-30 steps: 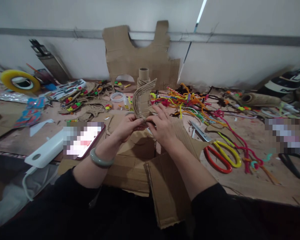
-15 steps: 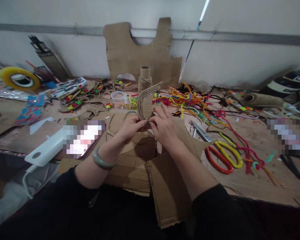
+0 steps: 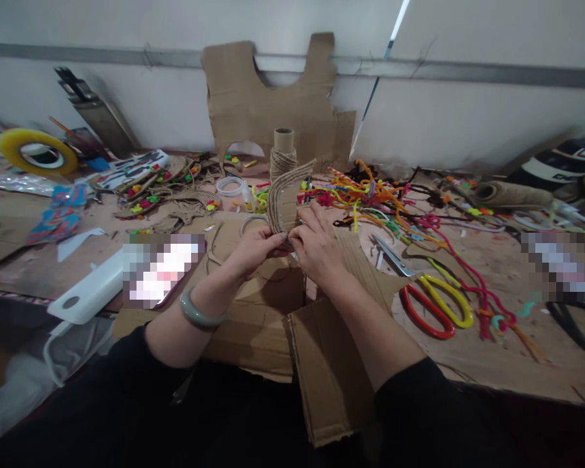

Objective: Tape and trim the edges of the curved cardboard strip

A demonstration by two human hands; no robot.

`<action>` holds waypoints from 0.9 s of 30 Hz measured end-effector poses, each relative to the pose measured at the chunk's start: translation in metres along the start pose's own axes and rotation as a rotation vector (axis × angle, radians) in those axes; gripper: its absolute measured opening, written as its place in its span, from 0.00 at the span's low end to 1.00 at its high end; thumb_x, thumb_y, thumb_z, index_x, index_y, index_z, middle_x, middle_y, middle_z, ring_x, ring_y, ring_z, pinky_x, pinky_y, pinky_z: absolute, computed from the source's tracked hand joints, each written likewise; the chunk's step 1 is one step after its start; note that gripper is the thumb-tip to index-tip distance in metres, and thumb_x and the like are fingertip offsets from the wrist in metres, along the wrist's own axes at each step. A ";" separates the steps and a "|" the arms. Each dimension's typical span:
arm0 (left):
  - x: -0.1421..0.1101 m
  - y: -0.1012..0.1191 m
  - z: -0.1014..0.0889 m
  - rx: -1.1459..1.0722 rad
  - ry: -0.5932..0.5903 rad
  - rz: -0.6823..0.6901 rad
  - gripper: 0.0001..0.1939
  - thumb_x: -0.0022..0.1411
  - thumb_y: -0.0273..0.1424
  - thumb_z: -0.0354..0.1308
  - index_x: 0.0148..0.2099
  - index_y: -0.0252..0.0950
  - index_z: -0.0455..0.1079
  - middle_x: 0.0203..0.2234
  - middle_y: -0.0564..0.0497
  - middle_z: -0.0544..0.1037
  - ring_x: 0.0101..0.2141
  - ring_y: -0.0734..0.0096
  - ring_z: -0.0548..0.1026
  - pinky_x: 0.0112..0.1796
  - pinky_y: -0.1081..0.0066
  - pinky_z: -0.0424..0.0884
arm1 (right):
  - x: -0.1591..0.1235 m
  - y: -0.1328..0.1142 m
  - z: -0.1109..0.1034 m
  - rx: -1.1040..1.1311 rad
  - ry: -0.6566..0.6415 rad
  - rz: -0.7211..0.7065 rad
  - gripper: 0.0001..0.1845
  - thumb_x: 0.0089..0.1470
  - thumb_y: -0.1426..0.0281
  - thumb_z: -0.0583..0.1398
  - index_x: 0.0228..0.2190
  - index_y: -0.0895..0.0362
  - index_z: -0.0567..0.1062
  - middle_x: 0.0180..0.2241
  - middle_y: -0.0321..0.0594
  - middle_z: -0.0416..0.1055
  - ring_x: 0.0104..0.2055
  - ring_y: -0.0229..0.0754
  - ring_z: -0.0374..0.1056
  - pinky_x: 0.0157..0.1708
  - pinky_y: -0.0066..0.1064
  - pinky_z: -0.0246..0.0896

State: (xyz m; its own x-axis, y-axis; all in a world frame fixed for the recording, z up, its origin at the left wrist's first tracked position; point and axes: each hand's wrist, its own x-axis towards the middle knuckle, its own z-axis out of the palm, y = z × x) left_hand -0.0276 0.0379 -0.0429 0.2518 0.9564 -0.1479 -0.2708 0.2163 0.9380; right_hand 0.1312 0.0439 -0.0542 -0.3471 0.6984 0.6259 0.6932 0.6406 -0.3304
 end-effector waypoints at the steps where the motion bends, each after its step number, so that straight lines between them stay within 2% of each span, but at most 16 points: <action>1: 0.000 0.000 0.000 -0.006 -0.001 -0.001 0.07 0.52 0.30 0.65 0.30 0.30 0.72 0.25 0.49 0.79 0.25 0.77 0.75 0.35 0.71 0.72 | 0.000 -0.001 -0.001 -0.002 0.003 -0.002 0.10 0.57 0.69 0.54 0.26 0.54 0.72 0.53 0.47 0.69 0.67 0.55 0.50 0.61 0.59 0.52; 7: -0.001 0.003 0.001 -0.022 0.002 -0.014 0.06 0.52 0.28 0.64 0.30 0.29 0.73 0.25 0.49 0.79 0.26 0.77 0.75 0.36 0.70 0.71 | 0.001 0.001 -0.008 0.013 -0.018 -0.004 0.10 0.57 0.69 0.55 0.27 0.54 0.74 0.53 0.47 0.69 0.66 0.56 0.51 0.61 0.60 0.52; 14: -0.004 0.009 0.000 -0.105 -0.008 -0.012 0.10 0.53 0.33 0.66 0.31 0.30 0.71 0.24 0.51 0.79 0.25 0.77 0.75 0.37 0.70 0.72 | 0.001 -0.001 -0.004 0.030 0.080 -0.059 0.13 0.58 0.70 0.54 0.35 0.53 0.79 0.52 0.44 0.70 0.65 0.53 0.54 0.61 0.57 0.54; 18: -0.004 0.009 -0.001 -0.107 -0.019 -0.010 0.12 0.54 0.35 0.65 0.30 0.31 0.70 0.23 0.50 0.79 0.26 0.75 0.76 0.37 0.70 0.73 | 0.000 0.000 -0.001 0.032 0.063 -0.067 0.13 0.57 0.72 0.54 0.36 0.52 0.79 0.55 0.43 0.69 0.66 0.53 0.52 0.61 0.58 0.53; 27: -0.003 0.008 -0.002 -0.121 0.016 -0.002 0.10 0.55 0.32 0.64 0.30 0.31 0.70 0.22 0.51 0.78 0.24 0.77 0.75 0.36 0.70 0.73 | 0.000 0.002 0.000 0.043 0.005 -0.076 0.13 0.56 0.72 0.55 0.37 0.51 0.79 0.57 0.42 0.66 0.67 0.53 0.50 0.61 0.58 0.52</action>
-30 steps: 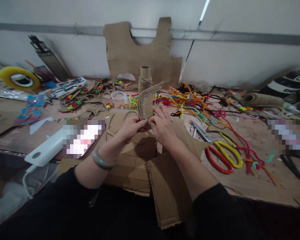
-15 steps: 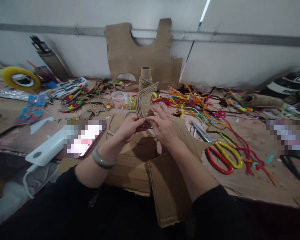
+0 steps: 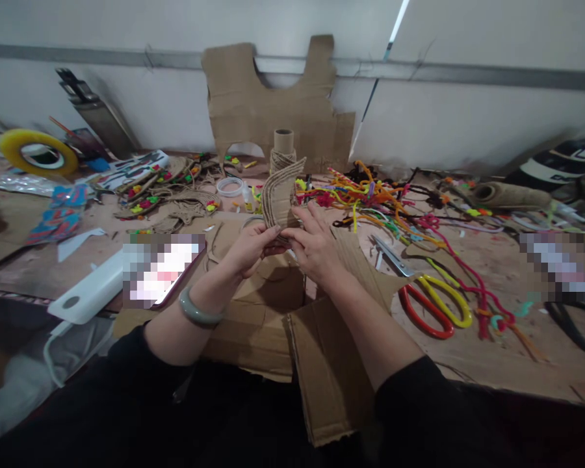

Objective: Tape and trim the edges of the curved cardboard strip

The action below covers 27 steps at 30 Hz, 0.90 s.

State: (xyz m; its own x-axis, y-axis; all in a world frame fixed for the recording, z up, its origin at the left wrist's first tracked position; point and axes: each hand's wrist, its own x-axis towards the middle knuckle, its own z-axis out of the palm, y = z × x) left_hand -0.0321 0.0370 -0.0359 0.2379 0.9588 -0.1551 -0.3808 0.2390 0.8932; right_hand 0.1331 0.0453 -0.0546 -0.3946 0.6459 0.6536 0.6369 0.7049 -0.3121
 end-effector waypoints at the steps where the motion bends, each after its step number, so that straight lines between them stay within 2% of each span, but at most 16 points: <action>1: 0.000 0.000 0.000 0.002 0.001 0.003 0.09 0.55 0.32 0.64 0.30 0.31 0.70 0.23 0.51 0.78 0.24 0.77 0.75 0.36 0.70 0.73 | 0.000 -0.001 0.000 -0.009 -0.007 -0.001 0.13 0.56 0.73 0.55 0.37 0.51 0.79 0.57 0.42 0.66 0.67 0.53 0.50 0.61 0.58 0.52; 5: 0.003 -0.002 -0.002 0.027 0.011 0.033 0.07 0.56 0.31 0.61 0.30 0.32 0.71 0.24 0.51 0.78 0.24 0.77 0.75 0.35 0.71 0.73 | 0.003 -0.004 -0.005 -0.040 -0.014 -0.012 0.13 0.56 0.72 0.55 0.37 0.51 0.79 0.57 0.42 0.66 0.67 0.53 0.49 0.63 0.56 0.51; 8: 0.004 -0.002 -0.002 0.065 0.024 0.050 0.05 0.57 0.29 0.59 0.31 0.32 0.71 0.25 0.52 0.78 0.24 0.78 0.74 0.34 0.71 0.73 | 0.004 -0.001 -0.010 0.037 0.030 0.011 0.13 0.57 0.69 0.55 0.42 0.52 0.76 0.55 0.45 0.68 0.64 0.51 0.56 0.62 0.53 0.52; 11: 0.003 0.000 -0.001 0.133 0.016 0.053 0.04 0.57 0.29 0.59 0.32 0.32 0.72 0.26 0.52 0.77 0.24 0.78 0.74 0.32 0.73 0.73 | 0.003 0.004 -0.012 0.176 0.030 0.171 0.20 0.58 0.66 0.54 0.51 0.55 0.70 0.51 0.49 0.72 0.56 0.49 0.67 0.55 0.49 0.63; 14: 0.003 0.001 -0.002 0.163 0.023 0.068 0.04 0.56 0.28 0.58 0.31 0.33 0.71 0.26 0.53 0.77 0.23 0.79 0.72 0.31 0.73 0.72 | 0.002 0.009 -0.010 0.288 -0.052 0.330 0.25 0.56 0.64 0.56 0.55 0.56 0.66 0.47 0.48 0.75 0.46 0.47 0.73 0.46 0.44 0.70; 17: 0.002 0.001 -0.003 0.176 0.024 0.071 0.04 0.57 0.29 0.58 0.30 0.33 0.70 0.25 0.53 0.76 0.23 0.79 0.72 0.32 0.73 0.72 | 0.001 0.012 -0.003 0.358 -0.094 0.357 0.23 0.54 0.65 0.58 0.52 0.55 0.69 0.47 0.47 0.75 0.44 0.46 0.74 0.44 0.42 0.71; 22: 0.002 0.001 -0.005 0.236 -0.002 0.075 0.06 0.56 0.30 0.61 0.33 0.32 0.71 0.25 0.51 0.77 0.23 0.78 0.72 0.29 0.75 0.70 | 0.000 0.016 0.004 0.442 -0.067 0.393 0.22 0.51 0.64 0.60 0.48 0.56 0.73 0.47 0.47 0.76 0.45 0.47 0.74 0.44 0.42 0.72; 27: 0.003 0.001 -0.006 0.338 -0.010 0.093 0.04 0.54 0.28 0.61 0.32 0.31 0.72 0.22 0.51 0.75 0.22 0.79 0.70 0.27 0.75 0.68 | 0.003 0.011 0.002 0.485 -0.105 0.427 0.20 0.49 0.65 0.60 0.45 0.57 0.74 0.46 0.47 0.77 0.45 0.48 0.74 0.47 0.43 0.70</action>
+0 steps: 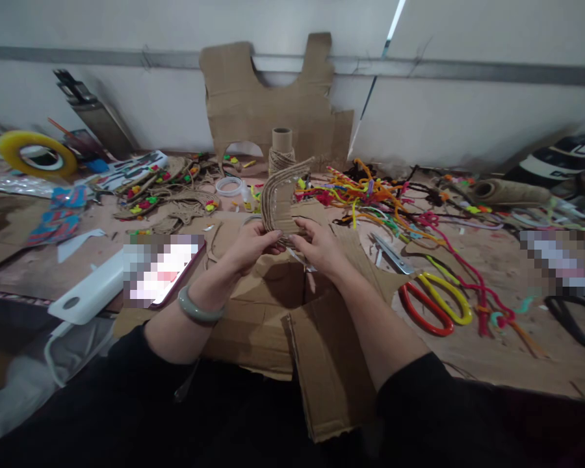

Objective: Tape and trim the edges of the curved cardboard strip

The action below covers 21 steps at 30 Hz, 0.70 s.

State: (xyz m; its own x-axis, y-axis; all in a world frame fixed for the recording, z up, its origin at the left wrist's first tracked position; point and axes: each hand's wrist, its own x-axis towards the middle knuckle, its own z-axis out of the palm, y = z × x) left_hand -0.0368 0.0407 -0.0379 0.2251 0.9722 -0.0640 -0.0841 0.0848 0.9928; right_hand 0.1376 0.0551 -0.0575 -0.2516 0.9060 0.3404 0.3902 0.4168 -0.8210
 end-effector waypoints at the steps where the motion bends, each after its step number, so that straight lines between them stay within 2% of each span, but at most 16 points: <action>1: 0.000 0.000 0.000 0.007 0.001 -0.005 0.04 0.54 0.28 0.61 0.32 0.30 0.72 0.22 0.51 0.75 0.22 0.78 0.70 0.27 0.75 0.68 | 0.000 -0.003 0.000 0.026 -0.034 0.000 0.19 0.50 0.65 0.60 0.44 0.56 0.75 0.45 0.46 0.77 0.45 0.47 0.74 0.47 0.42 0.69; 7: -0.001 0.005 -0.003 -0.140 0.070 -0.009 0.08 0.55 0.31 0.62 0.33 0.31 0.70 0.24 0.53 0.74 0.23 0.79 0.71 0.29 0.74 0.70 | 0.000 -0.013 -0.003 0.116 -0.160 0.059 0.16 0.51 0.62 0.58 0.40 0.55 0.75 0.38 0.40 0.78 0.36 0.44 0.73 0.37 0.37 0.71; 14: 0.000 0.006 -0.006 -0.159 0.117 0.041 0.08 0.53 0.31 0.64 0.32 0.31 0.70 0.25 0.54 0.75 0.23 0.81 0.71 0.27 0.76 0.70 | 0.001 -0.012 0.000 0.206 -0.186 0.096 0.12 0.49 0.64 0.59 0.36 0.54 0.74 0.33 0.38 0.77 0.41 0.44 0.72 0.43 0.37 0.68; 18: -0.001 0.004 -0.003 -0.163 0.064 -0.002 0.13 0.54 0.37 0.64 0.33 0.31 0.70 0.24 0.53 0.76 0.23 0.80 0.72 0.28 0.76 0.70 | 0.000 -0.016 -0.002 0.271 -0.170 0.141 0.15 0.48 0.63 0.60 0.38 0.57 0.74 0.38 0.41 0.76 0.39 0.42 0.71 0.42 0.36 0.67; 21: -0.001 0.001 0.000 -0.124 -0.013 -0.039 0.10 0.54 0.32 0.64 0.32 0.30 0.71 0.21 0.52 0.75 0.21 0.80 0.72 0.27 0.77 0.69 | 0.000 -0.017 -0.002 0.280 -0.120 0.157 0.18 0.47 0.62 0.62 0.40 0.58 0.74 0.40 0.42 0.76 0.38 0.42 0.70 0.43 0.36 0.66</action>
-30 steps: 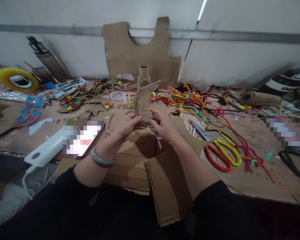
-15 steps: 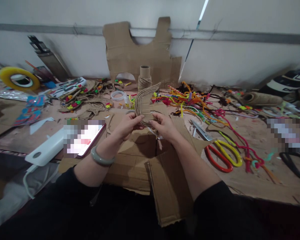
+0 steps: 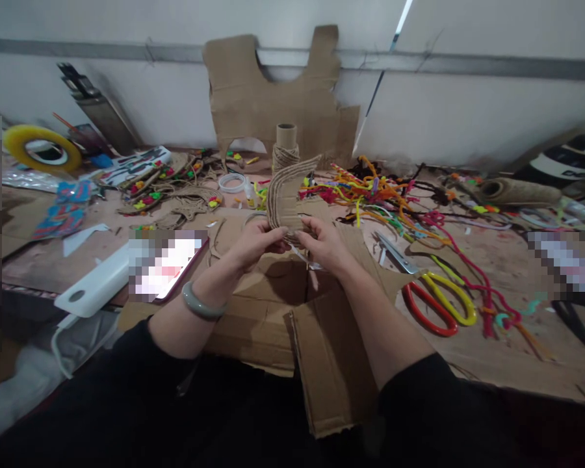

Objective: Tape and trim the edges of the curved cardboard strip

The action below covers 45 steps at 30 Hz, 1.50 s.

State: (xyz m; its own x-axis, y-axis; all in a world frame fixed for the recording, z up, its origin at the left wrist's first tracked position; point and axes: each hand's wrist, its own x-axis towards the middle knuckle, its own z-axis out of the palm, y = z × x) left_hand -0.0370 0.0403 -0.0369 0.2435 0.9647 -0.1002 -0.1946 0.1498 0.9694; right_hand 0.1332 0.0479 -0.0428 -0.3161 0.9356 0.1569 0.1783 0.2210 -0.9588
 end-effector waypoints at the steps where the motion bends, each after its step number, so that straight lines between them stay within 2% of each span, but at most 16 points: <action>1: 0.001 -0.001 0.001 0.010 -0.009 -0.006 0.08 0.54 0.30 0.63 0.31 0.29 0.71 0.21 0.52 0.75 0.21 0.80 0.72 0.26 0.77 0.68 | 0.000 0.000 0.000 0.006 0.006 0.001 0.19 0.47 0.62 0.62 0.40 0.58 0.74 0.40 0.42 0.76 0.39 0.42 0.70 0.43 0.37 0.66; 4: 0.004 -0.004 0.001 0.018 0.020 0.001 0.05 0.56 0.26 0.60 0.30 0.28 0.72 0.20 0.52 0.75 0.21 0.80 0.71 0.26 0.77 0.67 | 0.000 0.002 0.001 0.030 -0.010 0.006 0.18 0.47 0.61 0.62 0.39 0.57 0.74 0.39 0.42 0.75 0.38 0.42 0.70 0.42 0.37 0.66; 8: 0.005 -0.004 0.000 0.030 0.055 0.009 0.05 0.56 0.26 0.61 0.30 0.28 0.71 0.19 0.52 0.74 0.20 0.80 0.71 0.25 0.77 0.66 | -0.001 -0.002 0.001 -0.005 0.030 0.001 0.16 0.47 0.62 0.62 0.37 0.57 0.75 0.36 0.41 0.75 0.34 0.40 0.69 0.38 0.34 0.67; 14: 0.004 -0.006 0.001 0.033 -0.015 0.017 0.08 0.55 0.30 0.63 0.31 0.28 0.71 0.21 0.51 0.75 0.22 0.80 0.71 0.27 0.76 0.66 | -0.005 -0.012 0.000 -0.042 0.048 0.056 0.13 0.49 0.65 0.60 0.37 0.56 0.75 0.36 0.40 0.77 0.34 0.40 0.71 0.38 0.34 0.68; 19: 0.004 -0.009 0.001 0.079 -0.004 0.031 0.05 0.55 0.27 0.61 0.30 0.28 0.72 0.19 0.52 0.73 0.21 0.81 0.69 0.25 0.77 0.65 | -0.004 -0.009 0.002 -0.006 0.039 0.007 0.14 0.48 0.63 0.61 0.37 0.56 0.76 0.37 0.40 0.77 0.38 0.42 0.71 0.42 0.36 0.67; 23: 0.004 -0.007 0.001 0.041 0.055 0.033 0.04 0.54 0.26 0.61 0.31 0.29 0.72 0.19 0.52 0.74 0.21 0.81 0.70 0.25 0.77 0.65 | -0.003 -0.007 0.000 0.007 0.043 0.070 0.16 0.48 0.63 0.61 0.39 0.56 0.75 0.37 0.40 0.76 0.34 0.40 0.70 0.39 0.36 0.68; 25: 0.003 -0.006 0.001 0.009 0.047 0.010 0.05 0.55 0.28 0.62 0.32 0.29 0.72 0.21 0.51 0.75 0.22 0.80 0.72 0.26 0.77 0.66 | -0.003 -0.007 -0.001 -0.009 0.066 0.098 0.16 0.47 0.63 0.62 0.39 0.56 0.76 0.36 0.40 0.76 0.32 0.40 0.70 0.38 0.36 0.68; 30: 0.002 -0.007 0.003 -0.018 -0.006 -0.006 0.06 0.54 0.28 0.62 0.32 0.29 0.73 0.22 0.51 0.75 0.21 0.80 0.70 0.25 0.77 0.65 | -0.004 -0.006 0.000 0.026 0.100 0.069 0.16 0.46 0.62 0.63 0.37 0.55 0.76 0.37 0.39 0.76 0.36 0.41 0.71 0.41 0.37 0.68; 37: 0.002 0.000 -0.001 0.022 0.043 0.001 0.03 0.54 0.24 0.60 0.29 0.30 0.71 0.19 0.52 0.74 0.19 0.81 0.69 0.25 0.76 0.65 | -0.004 -0.007 -0.002 -0.006 0.134 0.096 0.15 0.47 0.64 0.60 0.38 0.57 0.75 0.33 0.39 0.75 0.35 0.41 0.70 0.38 0.36 0.68; 43: -0.001 -0.003 0.003 -0.069 0.014 -0.011 0.08 0.53 0.31 0.64 0.31 0.29 0.72 0.21 0.51 0.75 0.22 0.80 0.71 0.27 0.76 0.67 | -0.003 -0.007 0.000 -0.027 0.175 0.083 0.16 0.46 0.63 0.61 0.37 0.57 0.74 0.33 0.39 0.74 0.33 0.39 0.69 0.38 0.35 0.67; 45: 0.000 -0.006 0.004 -0.068 0.008 -0.005 0.08 0.52 0.30 0.65 0.32 0.29 0.74 0.22 0.51 0.76 0.22 0.79 0.71 0.27 0.76 0.67 | -0.004 -0.008 0.000 -0.022 0.164 0.071 0.17 0.46 0.60 0.61 0.37 0.56 0.75 0.34 0.39 0.74 0.34 0.39 0.69 0.37 0.34 0.67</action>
State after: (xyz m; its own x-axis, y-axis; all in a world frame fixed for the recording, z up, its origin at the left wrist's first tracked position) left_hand -0.0322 0.0381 -0.0418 0.2371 0.9656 -0.1069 -0.2580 0.1686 0.9513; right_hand 0.1327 0.0427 -0.0356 -0.1460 0.9811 0.1270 0.2157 0.1569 -0.9638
